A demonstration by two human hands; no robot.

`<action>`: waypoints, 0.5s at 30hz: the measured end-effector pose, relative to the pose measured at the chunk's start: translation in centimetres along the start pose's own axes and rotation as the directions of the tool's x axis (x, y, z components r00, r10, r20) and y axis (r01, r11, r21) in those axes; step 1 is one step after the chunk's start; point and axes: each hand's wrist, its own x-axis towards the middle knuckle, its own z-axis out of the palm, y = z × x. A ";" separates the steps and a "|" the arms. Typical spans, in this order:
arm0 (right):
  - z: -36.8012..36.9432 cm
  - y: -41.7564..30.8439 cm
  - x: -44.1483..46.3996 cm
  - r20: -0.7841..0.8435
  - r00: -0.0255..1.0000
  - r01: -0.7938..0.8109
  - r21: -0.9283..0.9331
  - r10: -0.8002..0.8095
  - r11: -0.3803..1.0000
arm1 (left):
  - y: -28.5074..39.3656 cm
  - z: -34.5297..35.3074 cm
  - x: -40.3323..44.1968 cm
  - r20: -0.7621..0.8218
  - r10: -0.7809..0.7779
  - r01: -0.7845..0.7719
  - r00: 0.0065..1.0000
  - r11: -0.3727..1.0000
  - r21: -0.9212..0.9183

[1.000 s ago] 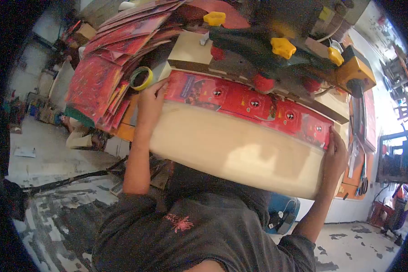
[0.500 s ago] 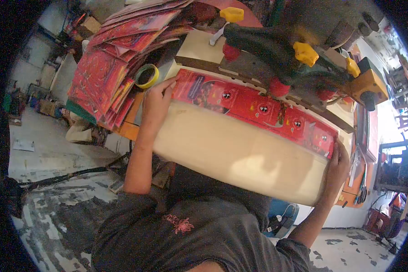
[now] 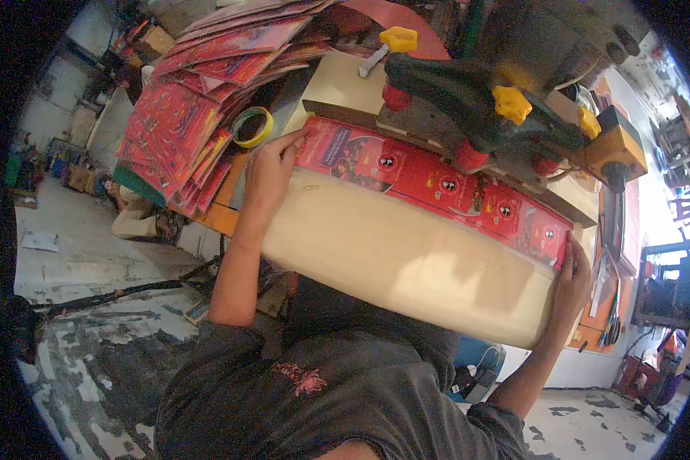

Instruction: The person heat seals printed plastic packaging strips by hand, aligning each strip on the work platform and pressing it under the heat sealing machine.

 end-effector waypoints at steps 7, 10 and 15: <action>-0.1 -0.2 -0.1 0.012 1.000 -0.021 0.058 0.020 0.998 | -0.5 0.4 0.1 0.002 -0.018 0.018 1.000 1.000 -0.017; -0.5 -1.3 -0.4 -0.015 1.000 0.003 0.032 -0.002 0.999 | -1.1 0.8 0.0 -0.001 0.010 -0.010 1.000 0.998 -0.058; 0.2 2.0 -0.2 -0.102 0.992 0.077 0.064 -0.070 0.995 | 0.6 0.4 0.0 0.078 -0.021 0.026 0.997 0.997 -0.067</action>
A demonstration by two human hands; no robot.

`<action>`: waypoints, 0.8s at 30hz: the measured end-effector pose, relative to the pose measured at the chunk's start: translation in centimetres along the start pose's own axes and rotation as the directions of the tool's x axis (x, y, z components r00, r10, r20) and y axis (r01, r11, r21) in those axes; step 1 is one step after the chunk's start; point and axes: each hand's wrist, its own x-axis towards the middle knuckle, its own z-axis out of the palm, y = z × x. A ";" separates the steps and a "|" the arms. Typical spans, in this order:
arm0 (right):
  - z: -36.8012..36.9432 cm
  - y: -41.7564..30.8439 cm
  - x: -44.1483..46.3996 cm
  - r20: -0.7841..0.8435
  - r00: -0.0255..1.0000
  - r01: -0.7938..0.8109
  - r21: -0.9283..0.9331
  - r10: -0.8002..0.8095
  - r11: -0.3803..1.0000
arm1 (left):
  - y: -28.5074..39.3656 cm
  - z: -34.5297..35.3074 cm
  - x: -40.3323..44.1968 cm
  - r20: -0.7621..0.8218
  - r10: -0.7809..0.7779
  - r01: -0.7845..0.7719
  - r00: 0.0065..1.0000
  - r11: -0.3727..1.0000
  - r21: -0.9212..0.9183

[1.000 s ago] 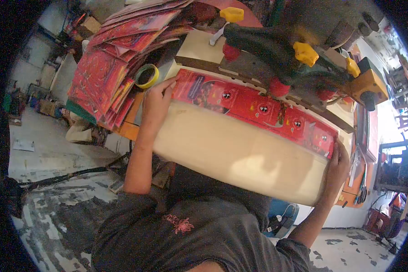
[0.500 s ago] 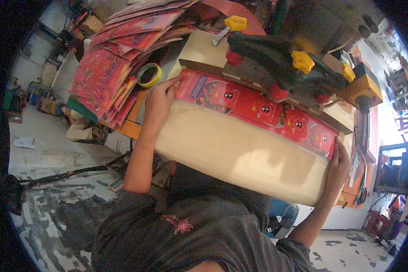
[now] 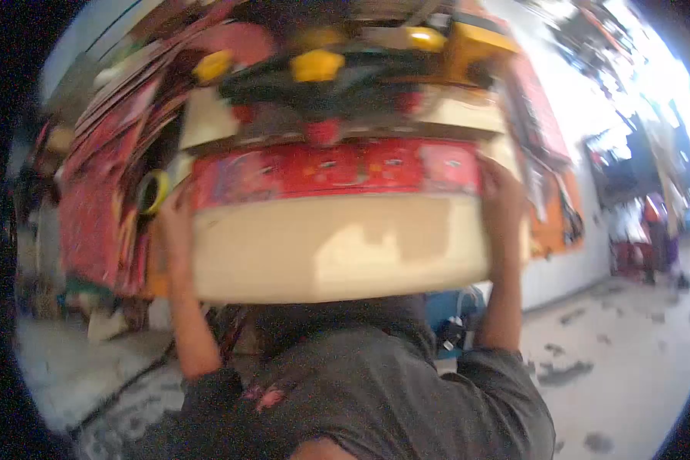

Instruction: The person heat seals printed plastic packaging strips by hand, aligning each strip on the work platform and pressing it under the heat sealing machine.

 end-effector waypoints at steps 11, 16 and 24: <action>0.0 -0.9 0.0 -0.044 0.997 -0.070 -0.211 0.062 0.975 | 0.6 -0.3 -0.4 0.036 -0.008 0.012 0.999 0.996 -0.087; 0.1 -1.1 0.0 -0.054 0.996 -0.077 -0.184 0.068 0.980 | -0.1 -0.2 -0.1 0.044 0.032 -0.029 0.999 0.997 -0.070; 0.0 -1.3 0.1 -0.052 0.996 -0.085 -0.220 0.075 0.972 | -0.3 -0.2 0.0 0.048 0.053 -0.051 0.997 0.998 -0.046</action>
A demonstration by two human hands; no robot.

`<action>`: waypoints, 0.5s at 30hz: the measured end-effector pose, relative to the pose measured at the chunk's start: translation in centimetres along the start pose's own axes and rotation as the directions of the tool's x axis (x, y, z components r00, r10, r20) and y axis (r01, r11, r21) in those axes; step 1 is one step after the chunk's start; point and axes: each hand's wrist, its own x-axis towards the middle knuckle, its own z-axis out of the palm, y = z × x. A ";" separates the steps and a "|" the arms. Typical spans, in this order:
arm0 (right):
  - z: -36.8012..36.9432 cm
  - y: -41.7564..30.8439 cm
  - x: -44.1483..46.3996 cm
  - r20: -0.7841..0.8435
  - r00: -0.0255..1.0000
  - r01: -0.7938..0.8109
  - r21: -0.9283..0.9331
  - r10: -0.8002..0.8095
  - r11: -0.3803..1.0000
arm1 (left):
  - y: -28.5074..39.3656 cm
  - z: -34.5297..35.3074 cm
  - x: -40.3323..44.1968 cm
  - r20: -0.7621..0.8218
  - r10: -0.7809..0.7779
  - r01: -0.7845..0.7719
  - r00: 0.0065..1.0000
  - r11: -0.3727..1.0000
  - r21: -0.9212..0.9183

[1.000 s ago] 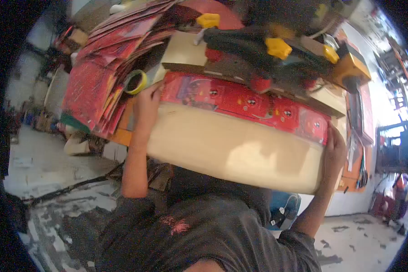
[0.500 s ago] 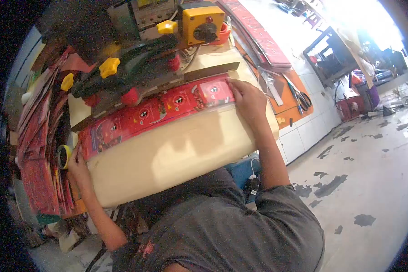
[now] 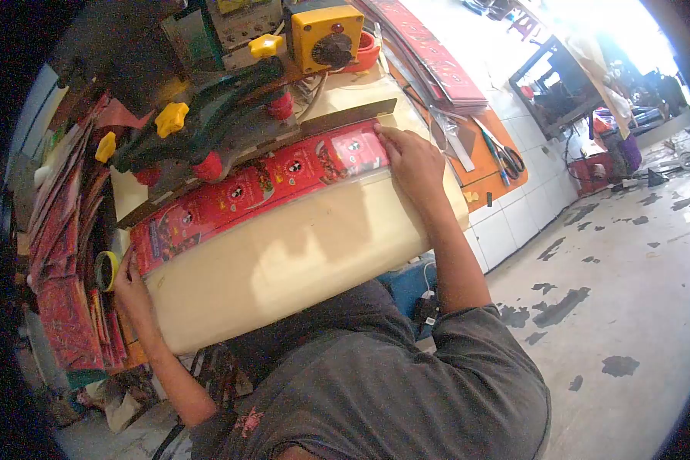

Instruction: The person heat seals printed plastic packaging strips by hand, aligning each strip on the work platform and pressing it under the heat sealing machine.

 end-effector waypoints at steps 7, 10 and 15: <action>0.1 0.0 0.0 -0.004 1.000 0.001 0.002 -0.001 1.000 | 0.6 -0.2 -0.1 0.006 -0.021 0.021 1.000 0.999 0.029; 0.2 0.1 0.0 -0.006 1.000 -0.013 0.013 0.013 1.000 | 2.1 -0.3 -0.5 -0.011 -0.057 0.057 0.998 0.997 0.052; 0.1 -0.2 0.0 0.001 0.999 -0.032 0.048 0.032 0.998 | 1.2 0.1 -0.2 -0.050 -0.072 0.076 0.996 0.995 0.067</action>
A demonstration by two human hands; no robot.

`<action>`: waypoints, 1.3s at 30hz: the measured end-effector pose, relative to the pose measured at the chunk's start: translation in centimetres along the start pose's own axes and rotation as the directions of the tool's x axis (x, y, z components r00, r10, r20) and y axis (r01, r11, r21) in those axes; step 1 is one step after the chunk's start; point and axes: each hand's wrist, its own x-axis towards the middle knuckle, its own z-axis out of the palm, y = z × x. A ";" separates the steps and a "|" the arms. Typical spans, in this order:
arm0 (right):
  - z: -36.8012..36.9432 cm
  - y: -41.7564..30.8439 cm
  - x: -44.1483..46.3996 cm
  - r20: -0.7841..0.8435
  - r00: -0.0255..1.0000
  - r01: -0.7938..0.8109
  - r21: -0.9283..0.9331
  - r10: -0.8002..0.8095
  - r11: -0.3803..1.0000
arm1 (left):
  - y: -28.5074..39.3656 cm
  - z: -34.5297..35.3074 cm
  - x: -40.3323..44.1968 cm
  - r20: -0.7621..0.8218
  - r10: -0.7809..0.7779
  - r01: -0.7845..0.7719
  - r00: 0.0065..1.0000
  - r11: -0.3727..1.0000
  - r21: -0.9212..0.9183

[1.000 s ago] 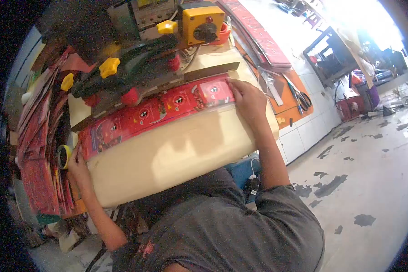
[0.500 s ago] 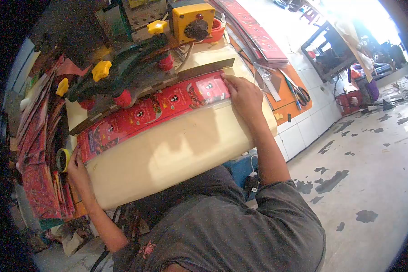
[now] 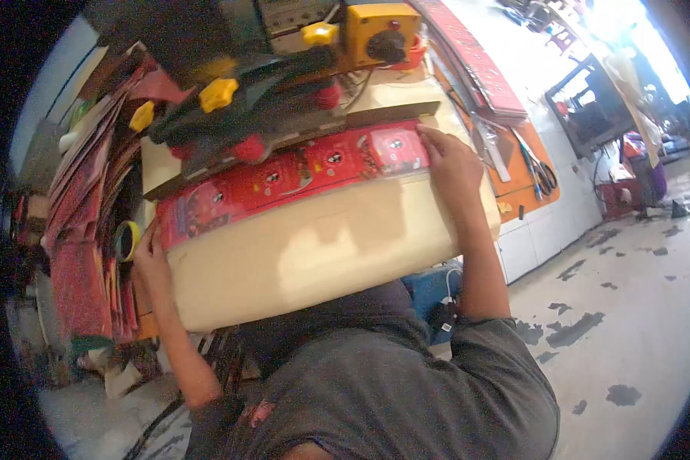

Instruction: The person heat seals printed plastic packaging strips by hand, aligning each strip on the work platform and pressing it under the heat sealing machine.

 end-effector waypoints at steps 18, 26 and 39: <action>-0.6 -0.2 -0.1 0.026 0.997 0.069 0.105 -0.072 0.992 | -2.3 0.3 -0.4 -0.110 0.149 -0.145 0.983 0.989 0.037; -1.7 1.0 -3.0 0.025 0.996 0.070 0.290 -0.080 0.955 | -3.2 -0.2 -2.2 -0.085 0.197 -0.200 0.977 0.979 -0.028; -1.8 -0.1 -3.6 0.014 0.997 0.065 0.314 -0.073 0.947 | -0.9 -1.7 -3.4 0.001 -0.011 0.011 1.000 0.974 -0.228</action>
